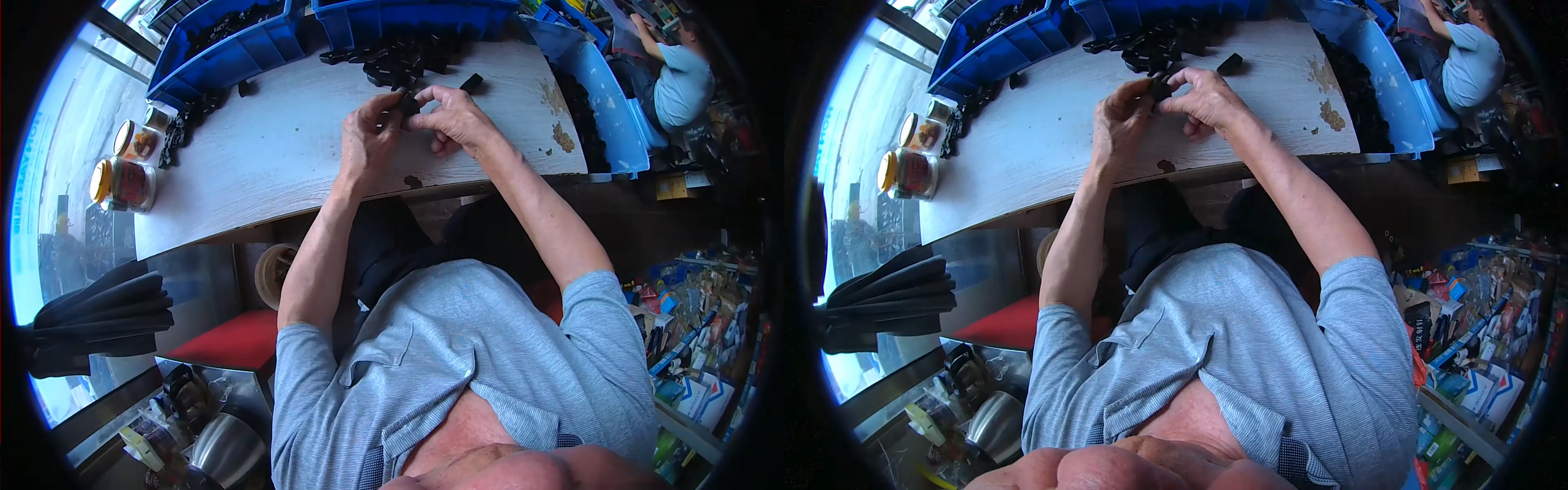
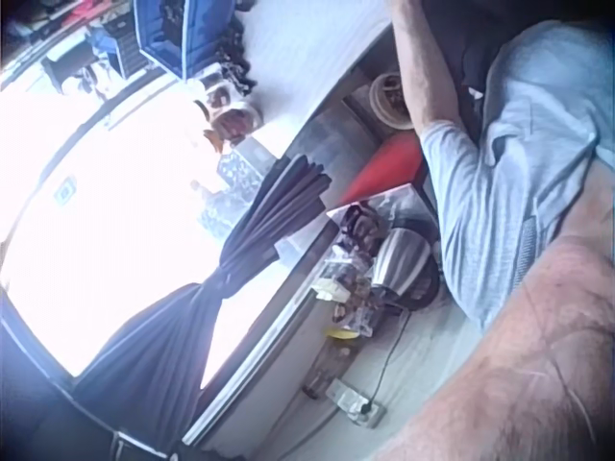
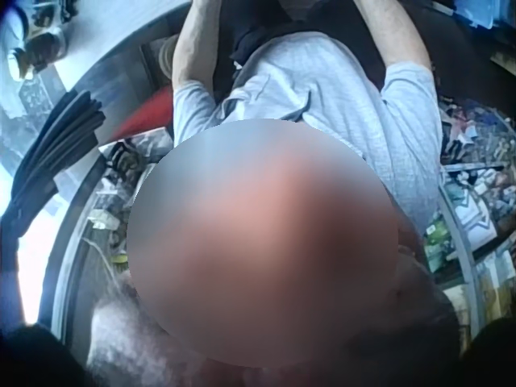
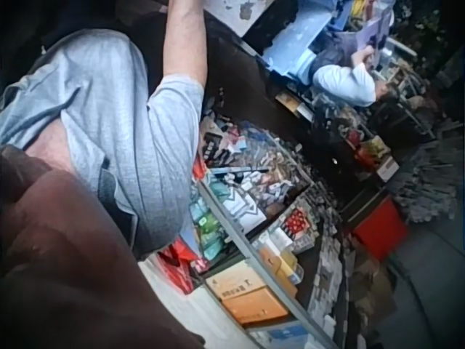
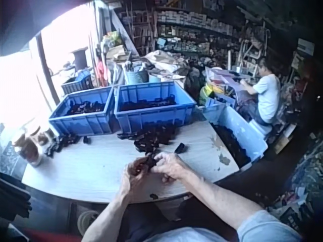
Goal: Assemble small black mechanical components by hand at a workstation.
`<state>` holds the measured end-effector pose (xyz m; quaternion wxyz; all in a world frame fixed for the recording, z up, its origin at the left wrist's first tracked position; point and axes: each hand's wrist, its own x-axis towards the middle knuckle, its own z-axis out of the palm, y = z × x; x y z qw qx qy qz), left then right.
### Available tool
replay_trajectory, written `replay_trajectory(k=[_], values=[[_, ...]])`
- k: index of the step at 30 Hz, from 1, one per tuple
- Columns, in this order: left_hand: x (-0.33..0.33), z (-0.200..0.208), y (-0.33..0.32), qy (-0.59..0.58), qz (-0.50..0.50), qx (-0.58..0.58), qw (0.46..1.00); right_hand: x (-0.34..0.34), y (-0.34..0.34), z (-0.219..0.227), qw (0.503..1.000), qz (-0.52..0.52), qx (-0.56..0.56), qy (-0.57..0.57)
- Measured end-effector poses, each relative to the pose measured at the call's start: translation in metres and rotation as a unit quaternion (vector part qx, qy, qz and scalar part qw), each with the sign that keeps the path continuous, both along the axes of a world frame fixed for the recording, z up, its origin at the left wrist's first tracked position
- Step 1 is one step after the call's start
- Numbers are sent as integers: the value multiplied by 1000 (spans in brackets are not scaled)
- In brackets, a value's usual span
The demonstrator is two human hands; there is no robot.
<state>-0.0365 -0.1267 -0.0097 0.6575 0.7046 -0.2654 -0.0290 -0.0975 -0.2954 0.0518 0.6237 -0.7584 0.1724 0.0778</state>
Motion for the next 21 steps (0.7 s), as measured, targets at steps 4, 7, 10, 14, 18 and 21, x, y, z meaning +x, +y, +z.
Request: replay_trajectory(k=[4, 7, 10, 14, 18, 21], values=[[-9, 8, 0, -44, 32, 64, 996, 1, 0, 2, 999, 15, -20, 19], [-10, 11, 2, -112, 46, 93, 988, -1, 0, 2, 1000, 8, -25, 11], [-9, 12, 4, -176, 49, 131, 974, -2, 0, 2, 1000, 6, -16, 6], [-10, 15, 4, -195, 45, 180, 963, -4, -2, 1, 1000, -9, -29, -6], [-11, 11, 4, -171, 42, 144, 974, -7, -2, 3, 1000, -1, -22, -13], [-9, 10, 3, -150, 38, 108, 982, -5, -1, 1, 1000, 0, -20, -16]])
